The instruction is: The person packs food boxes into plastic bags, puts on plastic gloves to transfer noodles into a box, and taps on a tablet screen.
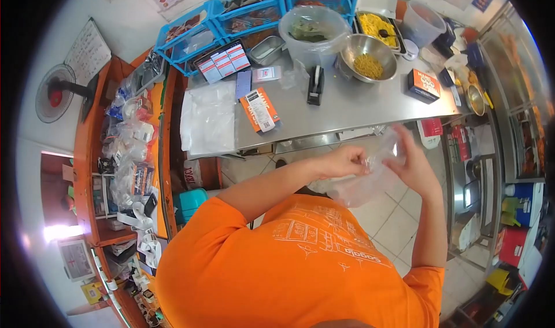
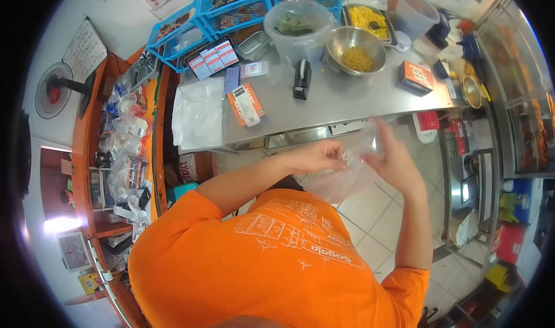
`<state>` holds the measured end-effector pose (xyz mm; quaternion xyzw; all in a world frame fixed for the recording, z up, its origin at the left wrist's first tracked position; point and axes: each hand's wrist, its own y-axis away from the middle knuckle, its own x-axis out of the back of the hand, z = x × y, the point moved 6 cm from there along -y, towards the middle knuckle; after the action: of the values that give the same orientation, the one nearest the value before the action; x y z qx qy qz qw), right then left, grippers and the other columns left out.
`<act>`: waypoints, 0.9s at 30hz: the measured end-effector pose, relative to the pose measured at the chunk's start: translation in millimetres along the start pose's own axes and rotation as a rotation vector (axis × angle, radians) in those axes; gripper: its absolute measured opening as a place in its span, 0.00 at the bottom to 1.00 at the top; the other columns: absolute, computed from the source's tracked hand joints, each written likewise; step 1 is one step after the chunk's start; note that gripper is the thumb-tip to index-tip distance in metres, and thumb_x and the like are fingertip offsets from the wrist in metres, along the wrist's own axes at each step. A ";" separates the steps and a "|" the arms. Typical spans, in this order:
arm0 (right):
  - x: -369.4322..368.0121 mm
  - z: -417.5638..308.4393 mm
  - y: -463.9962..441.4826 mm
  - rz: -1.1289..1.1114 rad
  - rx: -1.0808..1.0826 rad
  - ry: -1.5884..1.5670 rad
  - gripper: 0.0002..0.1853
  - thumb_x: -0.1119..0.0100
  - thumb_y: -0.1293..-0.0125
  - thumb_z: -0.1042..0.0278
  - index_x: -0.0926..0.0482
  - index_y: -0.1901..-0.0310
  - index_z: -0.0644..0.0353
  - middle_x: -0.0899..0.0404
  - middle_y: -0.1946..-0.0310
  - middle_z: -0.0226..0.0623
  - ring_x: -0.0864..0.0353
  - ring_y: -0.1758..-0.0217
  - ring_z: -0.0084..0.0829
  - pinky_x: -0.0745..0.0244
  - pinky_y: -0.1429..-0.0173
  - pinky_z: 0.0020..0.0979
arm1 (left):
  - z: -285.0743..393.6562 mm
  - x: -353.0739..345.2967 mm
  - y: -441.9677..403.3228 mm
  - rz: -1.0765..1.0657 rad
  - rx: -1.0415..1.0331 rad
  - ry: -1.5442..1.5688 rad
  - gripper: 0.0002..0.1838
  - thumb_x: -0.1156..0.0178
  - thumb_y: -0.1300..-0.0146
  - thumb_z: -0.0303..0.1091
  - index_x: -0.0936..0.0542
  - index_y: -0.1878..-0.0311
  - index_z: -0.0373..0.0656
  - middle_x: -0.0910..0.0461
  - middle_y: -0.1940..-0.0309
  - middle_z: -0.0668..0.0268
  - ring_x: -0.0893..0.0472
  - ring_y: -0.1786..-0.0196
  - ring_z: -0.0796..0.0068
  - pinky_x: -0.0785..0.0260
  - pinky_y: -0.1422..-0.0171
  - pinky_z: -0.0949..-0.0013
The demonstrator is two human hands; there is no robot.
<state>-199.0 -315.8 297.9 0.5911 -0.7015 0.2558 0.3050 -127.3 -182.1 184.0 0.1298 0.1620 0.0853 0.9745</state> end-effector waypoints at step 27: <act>-93.5 132.5 39.6 0.457 -0.773 -0.703 0.07 0.49 0.33 0.67 0.30 0.57 0.59 0.24 0.70 0.40 0.17 0.65 0.38 0.21 0.59 0.39 | -22.8 65.3 47.6 0.730 0.358 -1.608 0.36 0.29 0.47 0.39 0.31 0.35 0.45 0.21 0.54 0.54 0.21 0.50 0.54 0.33 0.41 0.46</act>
<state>-243.9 -341.5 139.1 0.3191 -0.9136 -0.1721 0.1842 -80.0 -118.0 157.4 0.3437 -0.6089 0.2463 0.6711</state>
